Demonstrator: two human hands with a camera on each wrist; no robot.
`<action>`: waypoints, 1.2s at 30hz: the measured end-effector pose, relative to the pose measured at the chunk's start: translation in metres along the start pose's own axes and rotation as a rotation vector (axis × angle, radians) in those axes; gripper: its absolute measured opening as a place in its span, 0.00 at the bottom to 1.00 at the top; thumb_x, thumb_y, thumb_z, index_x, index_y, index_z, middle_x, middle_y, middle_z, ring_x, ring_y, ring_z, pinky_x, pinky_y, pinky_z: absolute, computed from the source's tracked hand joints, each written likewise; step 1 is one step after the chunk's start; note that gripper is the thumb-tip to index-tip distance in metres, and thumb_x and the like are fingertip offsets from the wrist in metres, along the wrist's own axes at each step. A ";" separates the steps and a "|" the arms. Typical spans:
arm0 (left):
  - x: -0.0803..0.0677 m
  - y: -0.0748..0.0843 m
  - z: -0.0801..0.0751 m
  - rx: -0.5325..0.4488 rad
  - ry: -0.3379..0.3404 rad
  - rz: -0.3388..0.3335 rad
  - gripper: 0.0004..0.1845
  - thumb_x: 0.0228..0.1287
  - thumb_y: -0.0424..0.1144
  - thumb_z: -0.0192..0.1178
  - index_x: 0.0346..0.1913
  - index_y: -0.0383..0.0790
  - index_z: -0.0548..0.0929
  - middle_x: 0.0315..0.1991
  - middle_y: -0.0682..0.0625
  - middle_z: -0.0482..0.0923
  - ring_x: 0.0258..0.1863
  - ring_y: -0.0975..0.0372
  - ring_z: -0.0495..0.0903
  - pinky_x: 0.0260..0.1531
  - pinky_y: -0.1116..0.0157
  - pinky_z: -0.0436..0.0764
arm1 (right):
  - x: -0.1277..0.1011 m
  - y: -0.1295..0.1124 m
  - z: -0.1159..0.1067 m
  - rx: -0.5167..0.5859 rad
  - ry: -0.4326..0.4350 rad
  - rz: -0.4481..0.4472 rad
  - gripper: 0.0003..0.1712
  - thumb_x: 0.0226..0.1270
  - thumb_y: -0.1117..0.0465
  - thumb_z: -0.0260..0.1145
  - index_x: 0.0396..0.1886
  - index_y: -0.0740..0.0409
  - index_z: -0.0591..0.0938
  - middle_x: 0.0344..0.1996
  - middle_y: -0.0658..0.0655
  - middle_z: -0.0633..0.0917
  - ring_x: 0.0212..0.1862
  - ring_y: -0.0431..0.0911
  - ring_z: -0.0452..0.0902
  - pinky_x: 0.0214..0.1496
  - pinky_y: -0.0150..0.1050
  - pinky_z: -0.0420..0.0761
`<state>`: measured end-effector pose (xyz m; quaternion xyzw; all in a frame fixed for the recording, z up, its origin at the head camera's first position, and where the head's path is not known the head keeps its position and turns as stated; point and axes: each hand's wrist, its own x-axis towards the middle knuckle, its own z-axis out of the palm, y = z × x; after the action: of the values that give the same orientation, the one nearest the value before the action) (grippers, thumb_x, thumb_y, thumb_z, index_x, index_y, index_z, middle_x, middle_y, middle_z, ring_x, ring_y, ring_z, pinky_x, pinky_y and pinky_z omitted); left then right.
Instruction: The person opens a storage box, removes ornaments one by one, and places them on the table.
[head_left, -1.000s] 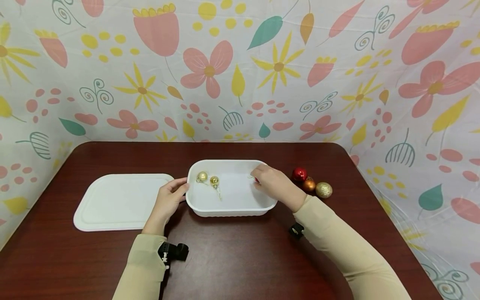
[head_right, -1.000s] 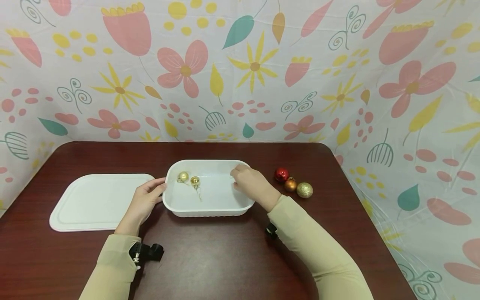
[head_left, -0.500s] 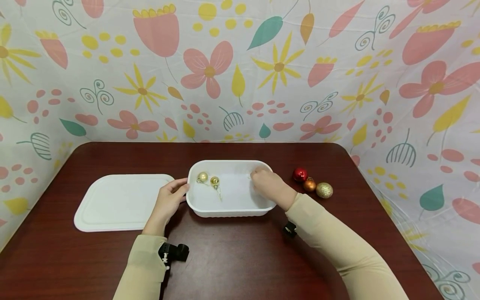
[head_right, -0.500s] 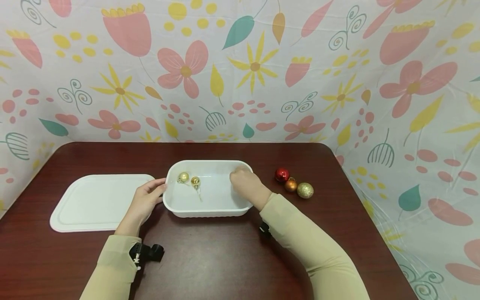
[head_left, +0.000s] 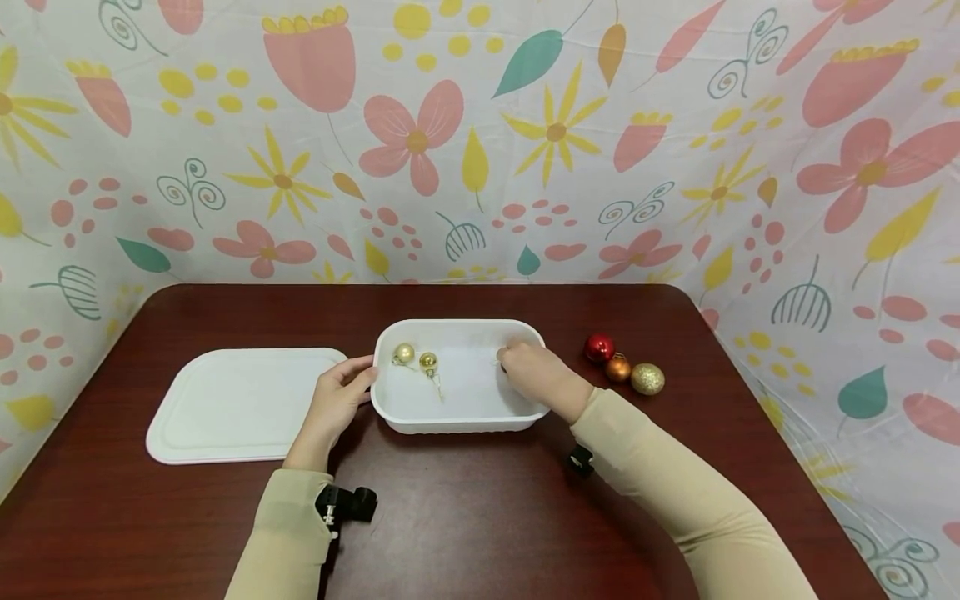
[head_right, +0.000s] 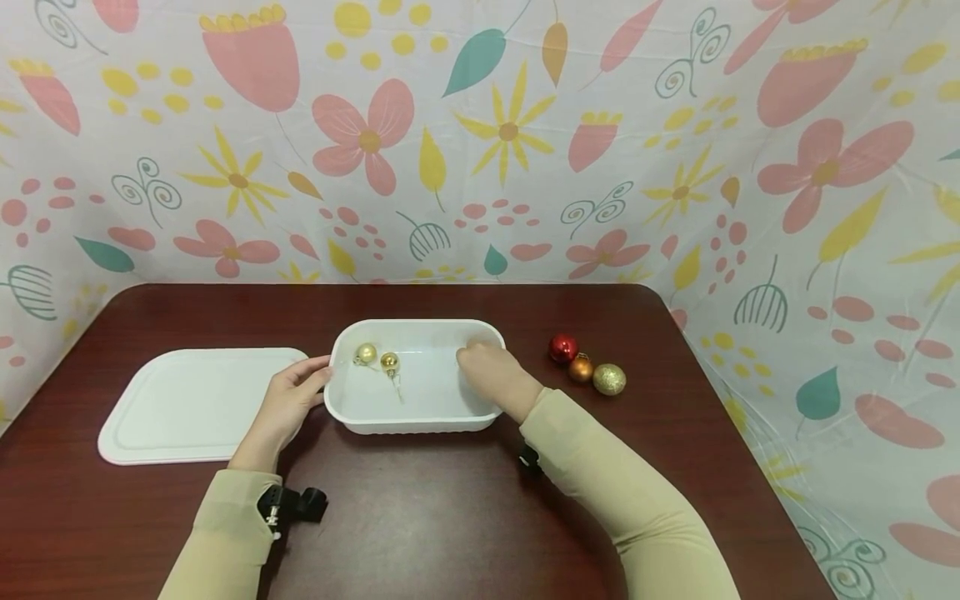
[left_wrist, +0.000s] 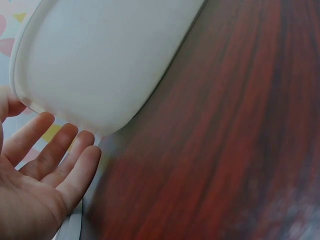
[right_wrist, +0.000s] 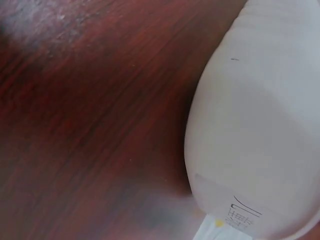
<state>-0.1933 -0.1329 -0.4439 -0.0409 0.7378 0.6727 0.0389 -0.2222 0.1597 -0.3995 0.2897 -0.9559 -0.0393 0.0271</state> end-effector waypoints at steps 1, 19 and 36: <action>0.000 0.000 0.000 0.001 0.000 -0.001 0.19 0.68 0.36 0.54 0.59 0.31 0.75 0.57 0.35 0.74 0.47 0.60 0.80 0.40 0.72 0.84 | 0.000 0.000 -0.001 0.014 -0.003 0.006 0.04 0.62 0.68 0.60 0.32 0.62 0.81 0.28 0.59 0.79 0.32 0.51 0.79 0.31 0.43 0.84; 0.000 -0.001 -0.003 0.009 -0.001 -0.001 0.20 0.69 0.37 0.53 0.60 0.31 0.74 0.58 0.35 0.74 0.50 0.55 0.79 0.41 0.73 0.83 | -0.020 0.004 -0.013 0.323 0.195 -0.004 0.10 0.56 0.67 0.68 0.39 0.63 0.81 0.35 0.56 0.82 0.37 0.45 0.76 0.41 0.38 0.82; -0.001 0.000 0.000 0.010 -0.004 0.002 0.20 0.69 0.37 0.53 0.59 0.31 0.75 0.58 0.34 0.74 0.48 0.56 0.80 0.40 0.73 0.83 | -0.046 0.008 -0.016 0.468 0.274 0.114 0.24 0.56 0.66 0.67 0.54 0.61 0.78 0.45 0.59 0.81 0.42 0.49 0.76 0.46 0.43 0.83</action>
<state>-0.1927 -0.1331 -0.4442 -0.0386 0.7411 0.6691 0.0398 -0.1876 0.1912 -0.3845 0.2363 -0.9413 0.2236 0.0906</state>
